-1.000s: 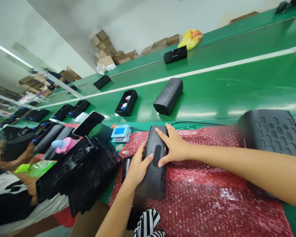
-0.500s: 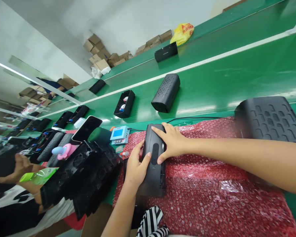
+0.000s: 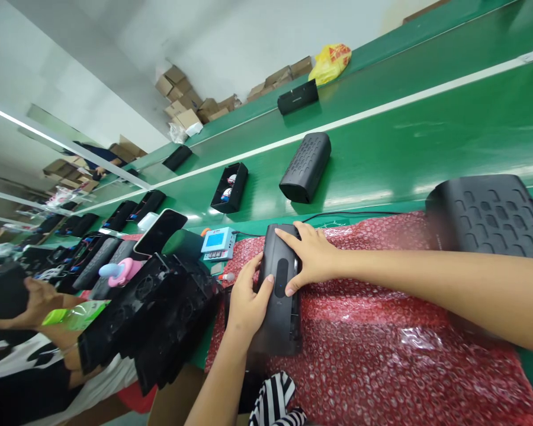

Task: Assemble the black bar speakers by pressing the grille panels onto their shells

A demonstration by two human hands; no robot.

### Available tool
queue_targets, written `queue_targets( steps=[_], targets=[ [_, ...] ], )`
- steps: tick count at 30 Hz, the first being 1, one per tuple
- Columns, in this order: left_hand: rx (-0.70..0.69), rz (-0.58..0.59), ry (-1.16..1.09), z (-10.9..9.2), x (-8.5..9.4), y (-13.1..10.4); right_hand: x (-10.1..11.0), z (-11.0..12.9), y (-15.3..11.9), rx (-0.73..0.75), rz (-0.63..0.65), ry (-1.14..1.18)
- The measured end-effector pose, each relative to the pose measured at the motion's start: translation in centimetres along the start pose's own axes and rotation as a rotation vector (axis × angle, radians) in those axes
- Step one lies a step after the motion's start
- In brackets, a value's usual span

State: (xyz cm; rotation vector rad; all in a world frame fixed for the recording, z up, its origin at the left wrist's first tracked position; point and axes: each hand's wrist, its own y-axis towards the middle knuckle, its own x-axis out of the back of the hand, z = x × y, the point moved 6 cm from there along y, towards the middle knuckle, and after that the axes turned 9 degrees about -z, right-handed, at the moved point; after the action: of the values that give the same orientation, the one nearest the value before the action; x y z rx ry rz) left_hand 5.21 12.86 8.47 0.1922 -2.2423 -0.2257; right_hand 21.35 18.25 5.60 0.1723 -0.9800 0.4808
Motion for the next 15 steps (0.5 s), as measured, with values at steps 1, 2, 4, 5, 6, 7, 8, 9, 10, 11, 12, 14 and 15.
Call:
queue_targets(
  steps=[1, 2, 4, 5, 6, 7, 8, 9, 10, 11, 12, 14, 15],
  targets=[
    [0.001, -0.001, -0.001, 0.0, 0.0, 0.0, 0.0, 0.0, 0.0, 0.003, 0.0, 0.001],
    [0.0, 0.0, -0.001, 0.0, 0.0, 0.0, 0.1, 0.1, -0.1, 0.006, -0.001, 0.002],
    [-0.005, 0.003, 0.001, 0.0, 0.0, -0.1, 0.2, 0.2, -0.2, 0.004, -0.001, 0.007],
    [-0.007, 0.008, 0.002, 0.0, -0.1, -0.1, 0.2, 0.2, -0.2, 0.0, -0.001, 0.01],
    [-0.009, 0.011, 0.003, 0.0, -0.1, -0.1, 0.2, 0.2, -0.2, -0.004, -0.004, 0.015],
    [-0.01, 0.013, 0.003, 0.0, -0.1, -0.1, 0.2, 0.2, -0.1, -0.005, -0.01, 0.019],
    [-0.011, 0.013, 0.002, 0.0, -0.1, 0.0, 0.2, 0.1, 0.0, 0.0, -0.017, 0.023],
    [-0.011, 0.011, 0.001, -0.1, -0.1, 0.0, 0.1, 0.0, 0.1, 0.008, -0.027, 0.026],
    [-0.013, 0.007, -0.001, -0.1, 0.0, 0.0, -0.1, -0.1, 0.3, 0.019, -0.037, 0.028],
    [-0.015, 0.002, -0.004, -0.1, 0.0, 0.1, -0.3, -0.3, 0.5, 0.033, -0.048, 0.028],
    [-0.022, -0.004, -0.008, -0.2, 0.1, 0.0, -0.5, -0.4, 0.6, 0.05, -0.065, 0.025],
    [-0.045, -0.011, -0.013, -0.6, 0.2, -0.2, -0.8, -0.7, 0.4, 0.108, -0.137, 0.012],
    [-0.061, -0.013, -0.012, -0.8, 0.3, -0.4, -0.9, -0.9, 0.1, 0.151, -0.195, 0.008]
  ],
)
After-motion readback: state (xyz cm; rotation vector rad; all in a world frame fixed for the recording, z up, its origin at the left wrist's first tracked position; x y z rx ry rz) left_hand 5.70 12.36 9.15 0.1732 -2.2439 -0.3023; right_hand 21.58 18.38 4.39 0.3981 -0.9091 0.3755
